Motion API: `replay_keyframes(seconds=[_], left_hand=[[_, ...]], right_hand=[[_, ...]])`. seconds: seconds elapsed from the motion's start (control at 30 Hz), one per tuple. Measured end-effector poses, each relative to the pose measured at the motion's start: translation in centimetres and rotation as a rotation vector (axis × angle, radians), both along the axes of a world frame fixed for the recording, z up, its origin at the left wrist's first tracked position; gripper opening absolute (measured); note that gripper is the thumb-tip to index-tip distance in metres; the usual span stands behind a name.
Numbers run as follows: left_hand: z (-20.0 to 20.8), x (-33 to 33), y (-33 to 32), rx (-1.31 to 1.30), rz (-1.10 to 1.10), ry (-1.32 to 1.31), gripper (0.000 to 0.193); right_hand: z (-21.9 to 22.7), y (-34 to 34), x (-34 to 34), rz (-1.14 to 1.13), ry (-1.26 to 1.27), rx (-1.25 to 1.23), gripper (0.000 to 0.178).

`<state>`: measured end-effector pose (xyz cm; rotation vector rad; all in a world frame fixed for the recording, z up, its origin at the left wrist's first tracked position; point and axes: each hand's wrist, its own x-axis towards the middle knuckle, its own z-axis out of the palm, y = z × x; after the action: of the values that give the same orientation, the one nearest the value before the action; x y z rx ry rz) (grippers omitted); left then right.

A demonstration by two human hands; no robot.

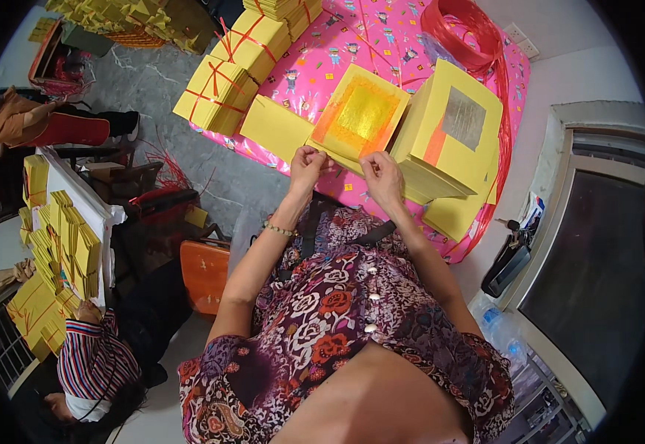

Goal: Folding sheets of yellow joss paper into organized stacks.

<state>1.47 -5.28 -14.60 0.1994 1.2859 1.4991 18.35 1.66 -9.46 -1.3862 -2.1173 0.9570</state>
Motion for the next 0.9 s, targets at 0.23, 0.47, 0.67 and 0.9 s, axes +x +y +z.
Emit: replay_keyframes(seconds=[0.23, 0.47, 0.67, 0.9], left_hand=[[0.0, 0.1, 0.0, -0.007, -0.013, 0.026, 0.026], [1.4, 0.8, 0.4, -0.05, 0.024, 0.056, 0.029], [1.3, 0.9, 0.4, -0.048, 0.032, 0.046, 0.031], [0.8, 1.0, 0.4, -0.058, 0.031, 0.06, 0.032]], right_hand=[[-0.5, 0.0, -0.1, -0.009, 0.016, 0.012, 0.018], [-0.7, 0.2, 0.0, -0.007, 0.053, -0.023, 0.018], [-0.9, 0.2, 0.0, -0.023, 0.077, -0.045, 0.017], [-0.7, 0.2, -0.1, -0.036, 0.084, -0.07, 0.017]])
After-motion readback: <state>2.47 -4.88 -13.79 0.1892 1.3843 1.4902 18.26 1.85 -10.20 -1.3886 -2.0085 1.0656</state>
